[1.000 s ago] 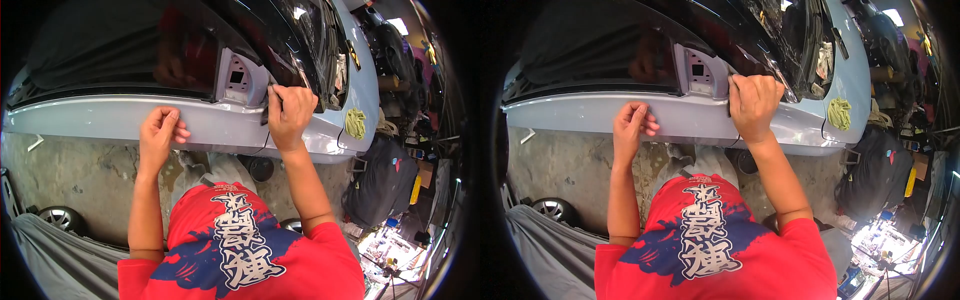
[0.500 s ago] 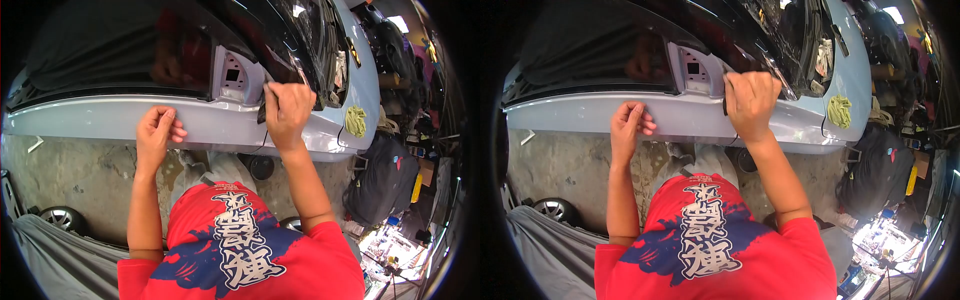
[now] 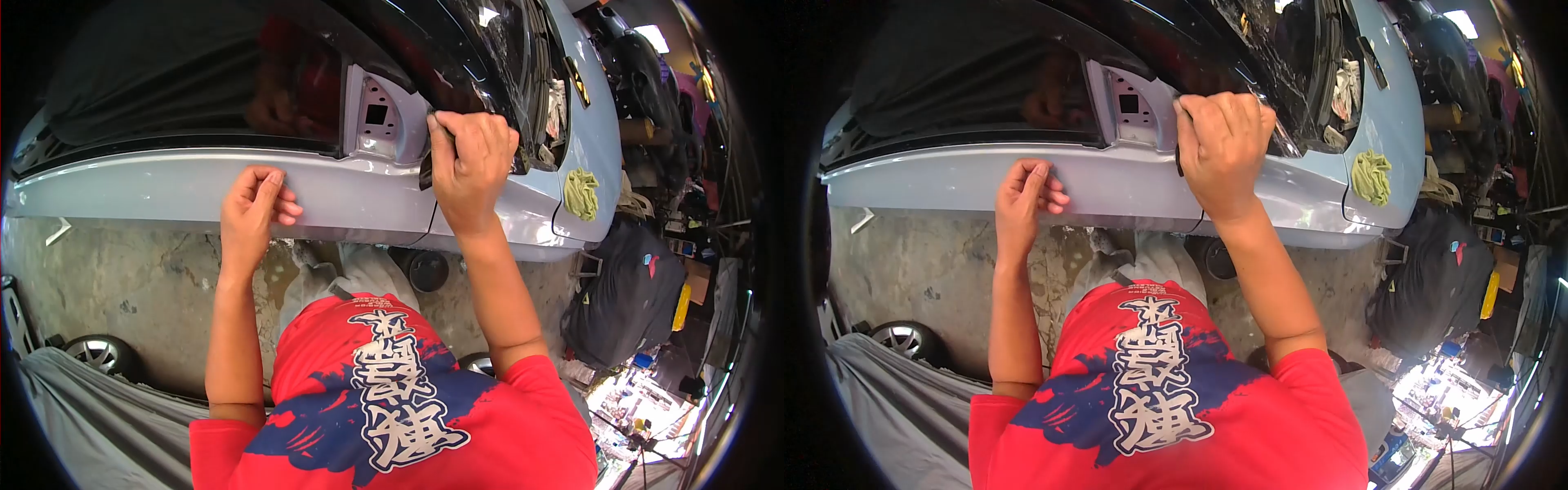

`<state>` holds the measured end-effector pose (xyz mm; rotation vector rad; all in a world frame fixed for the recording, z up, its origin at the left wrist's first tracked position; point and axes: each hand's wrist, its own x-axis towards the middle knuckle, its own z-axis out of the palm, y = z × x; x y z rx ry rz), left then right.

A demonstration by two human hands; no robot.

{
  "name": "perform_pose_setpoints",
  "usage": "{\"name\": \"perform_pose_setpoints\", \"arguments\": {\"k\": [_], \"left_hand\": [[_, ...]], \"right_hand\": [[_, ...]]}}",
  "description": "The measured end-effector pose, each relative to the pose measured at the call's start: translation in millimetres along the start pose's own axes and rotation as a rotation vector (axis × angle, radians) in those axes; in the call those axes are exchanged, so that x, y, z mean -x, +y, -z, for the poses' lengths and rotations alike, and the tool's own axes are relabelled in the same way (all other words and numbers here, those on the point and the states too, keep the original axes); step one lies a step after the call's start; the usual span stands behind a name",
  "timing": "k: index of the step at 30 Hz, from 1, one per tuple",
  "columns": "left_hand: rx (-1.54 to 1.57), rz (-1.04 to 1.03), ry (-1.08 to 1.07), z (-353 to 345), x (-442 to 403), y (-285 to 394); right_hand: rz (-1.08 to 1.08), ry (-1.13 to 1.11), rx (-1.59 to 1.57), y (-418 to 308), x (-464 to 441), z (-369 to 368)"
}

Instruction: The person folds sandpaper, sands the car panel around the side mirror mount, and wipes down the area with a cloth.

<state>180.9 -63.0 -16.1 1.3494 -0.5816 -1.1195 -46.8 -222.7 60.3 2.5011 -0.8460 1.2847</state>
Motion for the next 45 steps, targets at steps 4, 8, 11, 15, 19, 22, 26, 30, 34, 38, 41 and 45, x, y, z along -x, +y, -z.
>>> {"name": "perform_pose_setpoints", "arguments": {"k": [4, 8, 11, 15, 19, 22, 26, 30, 34, 38, 41, 45], "left_hand": [[-0.003, -0.015, -0.006, 0, -1, 3], [0.008, 0.001, 0.001, 0, 1, 0], [-0.008, -0.008, -0.001, 0, -2, 5], [-0.013, -0.020, 0.002, 0, -2, 1], [0.002, -0.008, -0.004, 0, -1, 3], [0.005, -0.009, -0.004, 0, -1, 2], [-0.006, -0.018, -0.003, 0, -1, -1], [-0.009, -0.002, 0.001, 1, -2, 4], [-0.013, -0.023, 0.005, 0, -1, 1], [-0.007, -0.009, 0.004, 0, 0, 3], [-0.052, -0.056, 0.020, -6, 1, 0], [-0.142, -0.171, 0.015, -37, 14, 9]], "right_hand": [[-0.014, -0.094, 0.022, 0, 13, 6], [-0.011, -0.035, 0.032, -1, 6, 2], [-0.018, -0.068, 0.026, 1, 18, 6], [0.013, -0.032, 0.011, -1, -2, 3], [-0.003, -0.060, 0.018, 2, 16, 4], [0.001, -0.071, 0.013, 1, 11, 7], [-0.008, -0.042, 0.027, -1, 5, 3], [-0.008, -0.066, 0.027, -1, 14, 5], [-0.002, -0.038, 0.026, -4, 0, 4], [-0.060, -0.127, 0.023, -7, 18, 12], [-0.125, -0.187, -0.038, -19, 17, 32], [-0.179, -0.200, -0.219, -35, 29, 56]]}}
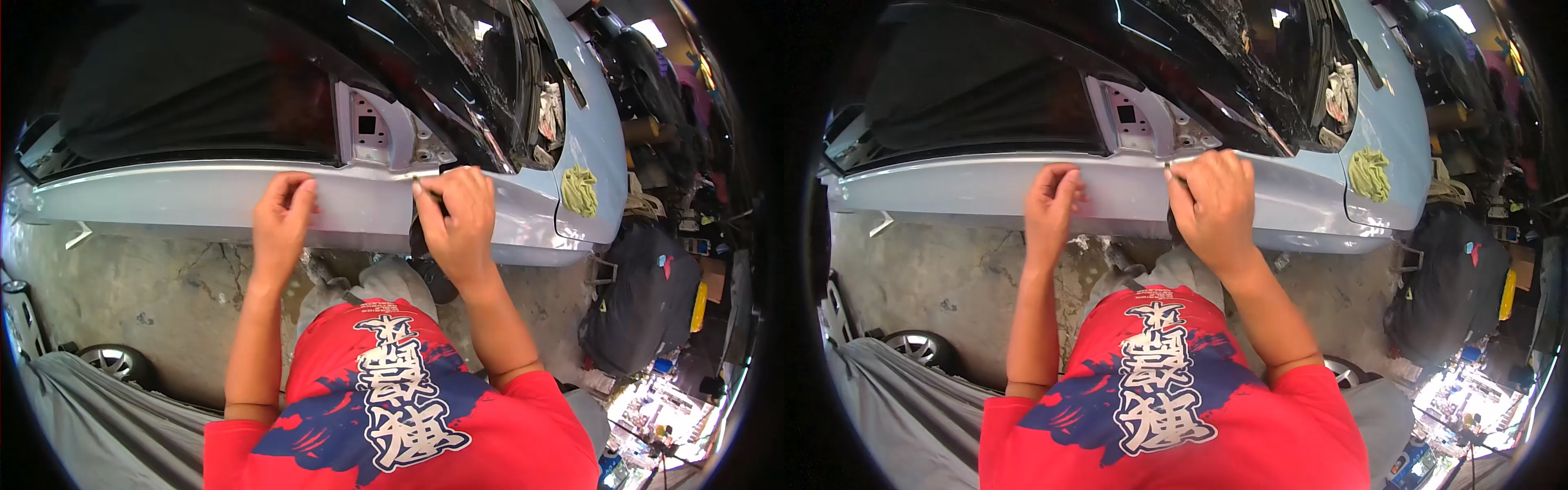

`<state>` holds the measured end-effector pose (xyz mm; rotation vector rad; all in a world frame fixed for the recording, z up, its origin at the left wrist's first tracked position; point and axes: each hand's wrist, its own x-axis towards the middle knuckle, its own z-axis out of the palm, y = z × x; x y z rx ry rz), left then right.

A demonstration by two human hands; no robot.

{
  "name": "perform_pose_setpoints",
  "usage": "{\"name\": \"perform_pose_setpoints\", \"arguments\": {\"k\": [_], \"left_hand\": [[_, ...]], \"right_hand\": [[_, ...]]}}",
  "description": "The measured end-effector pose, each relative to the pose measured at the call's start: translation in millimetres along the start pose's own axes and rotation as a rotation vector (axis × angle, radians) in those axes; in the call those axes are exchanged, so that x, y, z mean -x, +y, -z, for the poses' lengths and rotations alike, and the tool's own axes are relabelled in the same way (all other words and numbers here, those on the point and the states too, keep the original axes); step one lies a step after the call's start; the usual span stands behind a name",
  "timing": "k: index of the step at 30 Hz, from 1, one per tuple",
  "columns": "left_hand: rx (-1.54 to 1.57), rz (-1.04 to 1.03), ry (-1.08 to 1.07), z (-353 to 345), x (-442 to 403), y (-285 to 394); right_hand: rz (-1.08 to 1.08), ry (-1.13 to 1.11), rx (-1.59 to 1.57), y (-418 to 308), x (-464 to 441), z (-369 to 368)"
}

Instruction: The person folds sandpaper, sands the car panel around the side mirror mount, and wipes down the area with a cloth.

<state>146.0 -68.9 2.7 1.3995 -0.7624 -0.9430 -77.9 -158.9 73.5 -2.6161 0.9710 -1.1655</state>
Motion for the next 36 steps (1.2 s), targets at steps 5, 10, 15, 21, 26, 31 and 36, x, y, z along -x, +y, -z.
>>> {"name": "perform_pose_setpoints", "arguments": {"k": [5, 10, 15, 21, 26, 31, 36], "left_hand": [[-0.167, -0.355, 0.006, -66, -13, 23], [-0.097, -0.337, 0.205, -118, -41, 31], [-0.268, -0.432, 0.519, -144, -47, 30], [-0.237, -0.483, 0.603, -158, -50, 20], [-0.195, -0.465, 0.554, -154, -50, 13], [-0.108, -0.421, 0.513, -161, -41, 13], [-0.124, -0.440, 0.480, -161, -39, 0]], "right_hand": [[-0.160, -0.055, -0.220, 13, 43, 16], [-0.221, -0.133, -0.252, 44, 86, 66], [-0.361, -0.143, -0.271, 76, 133, 109], [-0.365, -0.181, -0.304, 102, 161, 129], [-0.339, -0.178, -0.323, 109, 164, 137], [-0.339, -0.193, -0.331, 117, 172, 142], [-0.356, -0.189, -0.337, 122, 180, 147]]}}
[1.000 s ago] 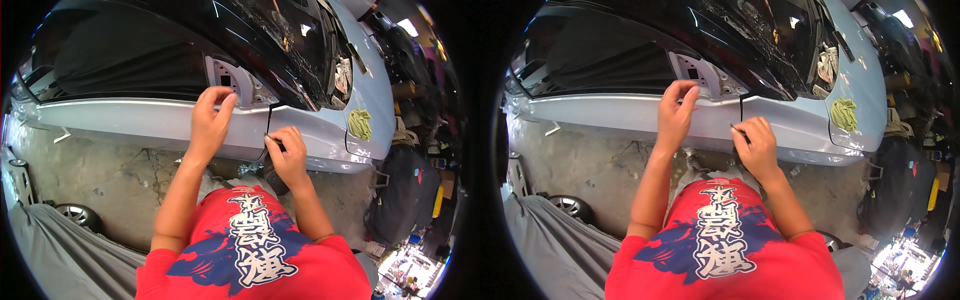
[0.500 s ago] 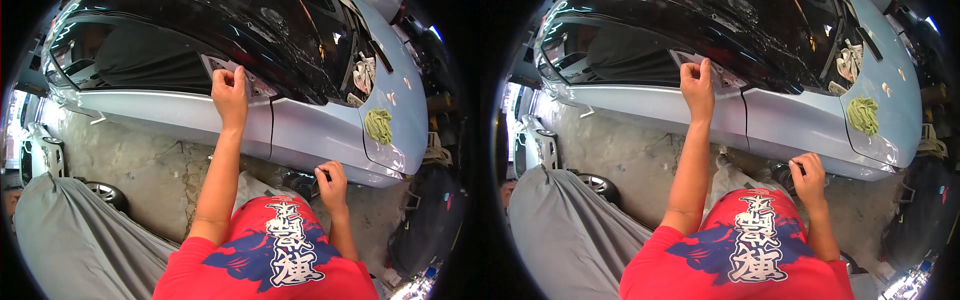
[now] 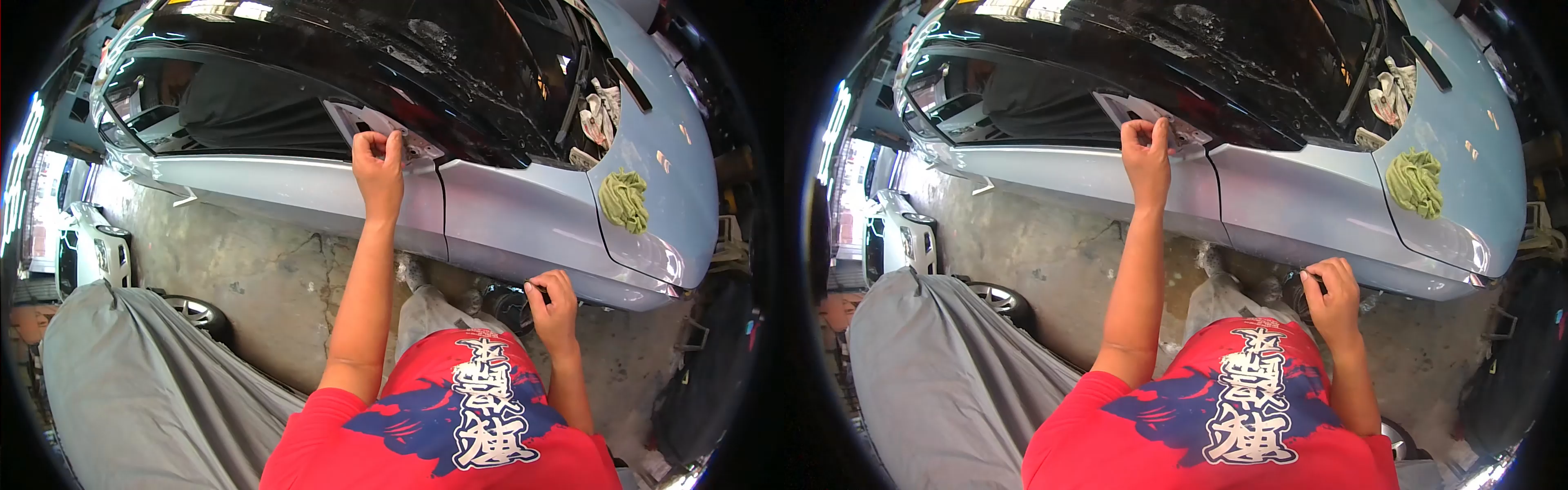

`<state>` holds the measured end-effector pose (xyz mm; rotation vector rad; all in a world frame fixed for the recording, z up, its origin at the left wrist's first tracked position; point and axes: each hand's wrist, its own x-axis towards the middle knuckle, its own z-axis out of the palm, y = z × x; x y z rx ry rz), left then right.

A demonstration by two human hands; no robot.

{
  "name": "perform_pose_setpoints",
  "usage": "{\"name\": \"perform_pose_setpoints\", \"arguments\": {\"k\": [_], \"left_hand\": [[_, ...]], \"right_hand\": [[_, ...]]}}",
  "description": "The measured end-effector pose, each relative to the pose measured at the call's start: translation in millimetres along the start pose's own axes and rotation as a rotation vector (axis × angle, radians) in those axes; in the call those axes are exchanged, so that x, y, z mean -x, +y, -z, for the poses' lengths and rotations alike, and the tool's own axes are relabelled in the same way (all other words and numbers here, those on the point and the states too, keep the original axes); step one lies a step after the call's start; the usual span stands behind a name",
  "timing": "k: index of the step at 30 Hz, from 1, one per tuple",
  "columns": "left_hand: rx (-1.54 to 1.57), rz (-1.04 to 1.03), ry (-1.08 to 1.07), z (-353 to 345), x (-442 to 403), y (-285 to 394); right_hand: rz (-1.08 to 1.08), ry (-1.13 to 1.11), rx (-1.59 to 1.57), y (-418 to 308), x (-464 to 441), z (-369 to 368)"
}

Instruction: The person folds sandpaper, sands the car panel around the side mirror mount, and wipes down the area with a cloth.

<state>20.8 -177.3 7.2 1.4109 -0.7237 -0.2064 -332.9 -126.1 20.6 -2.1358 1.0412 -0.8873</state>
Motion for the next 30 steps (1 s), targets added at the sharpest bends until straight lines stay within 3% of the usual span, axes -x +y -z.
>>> {"name": "perform_pose_setpoints", "arguments": {"k": [15, 20, 22, 26, 30], "left_hand": [[0.087, 0.136, -0.108, 11, 18, -7], [-0.172, 0.021, -0.124, 14, 66, 20], [-0.209, 0.049, -0.385, 13, 107, 42], [-0.065, 0.321, -0.852, 1, 180, 80], [-0.042, 0.409, -0.821, -4, 199, 86]], "right_hand": [[-0.027, -0.007, -0.061, 13, 10, 11], [-0.164, -0.026, -0.318, 11, 7, 9], [-0.281, -0.036, -0.487, 11, 6, 5], [-0.496, -0.073, -0.744, 9, -4, -6], [-0.529, -0.102, -0.900, 3, -13, -10]]}}
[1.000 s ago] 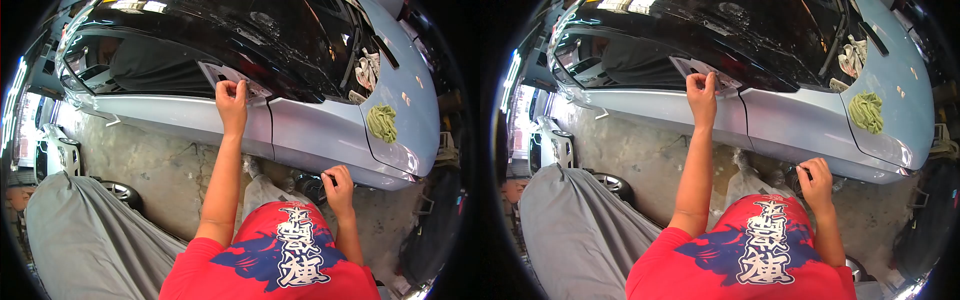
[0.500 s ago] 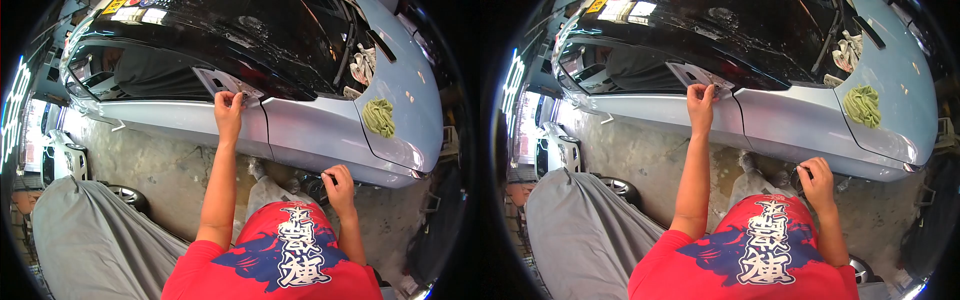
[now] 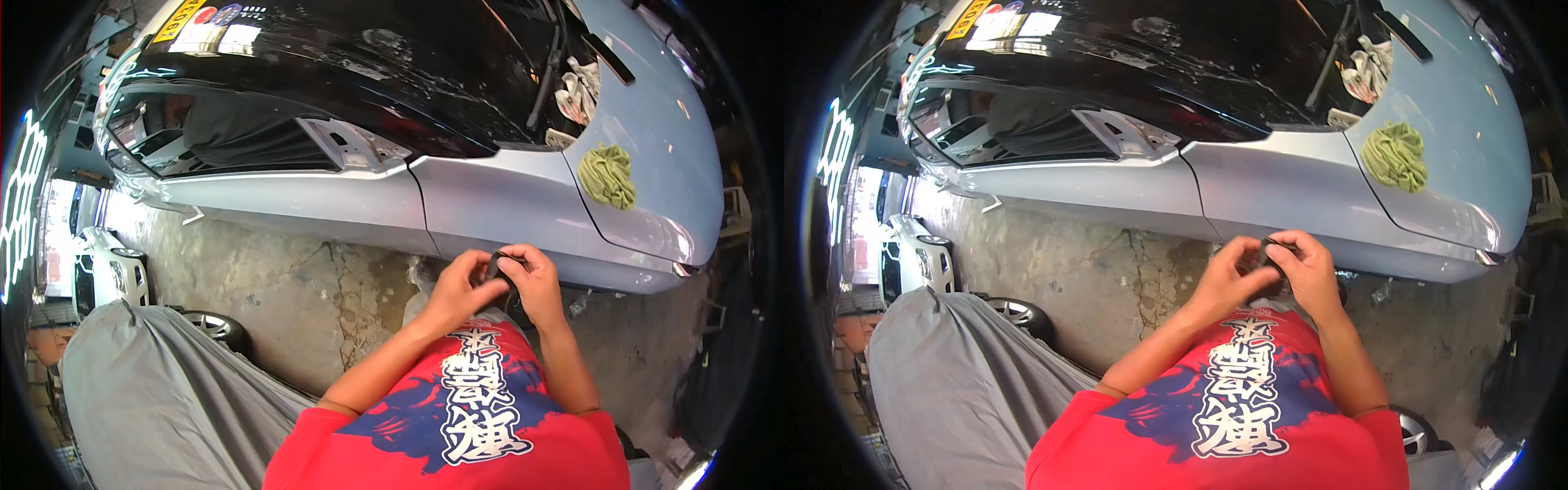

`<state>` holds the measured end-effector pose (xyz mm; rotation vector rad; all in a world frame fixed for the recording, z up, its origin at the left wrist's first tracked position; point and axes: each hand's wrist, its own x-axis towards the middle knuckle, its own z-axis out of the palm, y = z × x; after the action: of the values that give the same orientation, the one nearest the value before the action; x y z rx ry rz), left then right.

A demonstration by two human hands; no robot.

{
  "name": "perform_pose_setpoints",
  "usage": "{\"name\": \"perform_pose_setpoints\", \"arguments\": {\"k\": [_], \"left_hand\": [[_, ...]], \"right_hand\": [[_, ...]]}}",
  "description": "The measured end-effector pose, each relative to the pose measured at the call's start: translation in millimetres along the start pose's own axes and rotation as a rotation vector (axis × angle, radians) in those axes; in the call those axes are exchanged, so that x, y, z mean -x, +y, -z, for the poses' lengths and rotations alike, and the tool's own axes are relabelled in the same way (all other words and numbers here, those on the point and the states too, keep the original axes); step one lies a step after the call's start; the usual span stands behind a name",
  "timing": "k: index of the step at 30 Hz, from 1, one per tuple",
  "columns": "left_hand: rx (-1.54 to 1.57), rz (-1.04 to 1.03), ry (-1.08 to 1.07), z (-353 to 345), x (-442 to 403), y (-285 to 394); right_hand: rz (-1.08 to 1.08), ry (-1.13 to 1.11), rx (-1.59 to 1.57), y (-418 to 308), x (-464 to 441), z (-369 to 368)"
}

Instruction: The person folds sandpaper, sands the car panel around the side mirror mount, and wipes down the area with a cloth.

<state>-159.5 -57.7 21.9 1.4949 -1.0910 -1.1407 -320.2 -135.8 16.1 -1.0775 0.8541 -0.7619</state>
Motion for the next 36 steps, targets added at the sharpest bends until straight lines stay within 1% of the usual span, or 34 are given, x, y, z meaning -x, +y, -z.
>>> {"name": "perform_pose_setpoints", "arguments": {"k": [1, 2, 3, 5, 8, 11, 12, 15, 16, 19, 20, 23, 24, 27, 31, 33, 36], "left_hand": [[0.034, 0.017, 0.056, -2, -3, -6], [0.157, 0.046, 0.097, -3, -3, -9], [0.208, 0.088, 0.106, -1, -3, -5], [0.349, 0.141, 0.036, 8, -3, -13], [0.536, 0.279, -0.005, 12, -1, 3], [0.676, 0.399, 0.023, 8, -2, 15], [0.669, 0.407, 0.022, 10, -4, 6], [0.471, 0.222, 0.061, 6, -6, -8], [0.250, 0.065, 0.193, -1, -7, -10], [-0.449, -0.342, 0.307, 4, -2, 7], [-0.481, -0.375, 0.255, 6, -2, 4], [-0.297, -0.294, 0.159, -4, 2, 11], [-0.338, -0.330, 0.156, -4, 2, 10], [-0.290, -0.303, 0.183, -8, 5, 12], [-0.384, -0.376, 0.229, -6, 6, 13], [-0.430, -0.388, 0.246, -6, 7, 12], [-0.507, -0.483, 0.218, -3, 7, 14]], "right_hand": [[-0.010, 0.009, -0.040, -3, 1, -4], [-0.007, 0.022, -0.126, -6, 1, -7], [-0.033, -0.002, -0.158, -4, 1, -3], [-0.083, -0.054, -0.225, 9, 0, 8], [-0.160, -0.088, -0.357, 13, 1, 14], [-0.205, -0.100, -0.476, 19, 2, 14], [-0.220, -0.106, -0.499, 16, 3, 14], [-0.221, -0.105, -0.481, 15, 3, 19], [-0.214, -0.102, -0.460, 16, 4, 20], [-0.195, -0.026, -0.402, 13, 7, 18], [-0.190, -0.019, -0.400, 11, 8, 17], [-0.171, -0.014, -0.389, 3, 12, 7], [-0.161, -0.019, -0.383, 1, 14, 4], [-0.128, -0.031, -0.390, 6, 16, 1], [-0.110, -0.020, -0.430, 9, 17, -3], [-0.107, -0.049, -0.531, 8, 18, -3], [-0.132, -0.050, -0.589, 6, 20, -1]]}}
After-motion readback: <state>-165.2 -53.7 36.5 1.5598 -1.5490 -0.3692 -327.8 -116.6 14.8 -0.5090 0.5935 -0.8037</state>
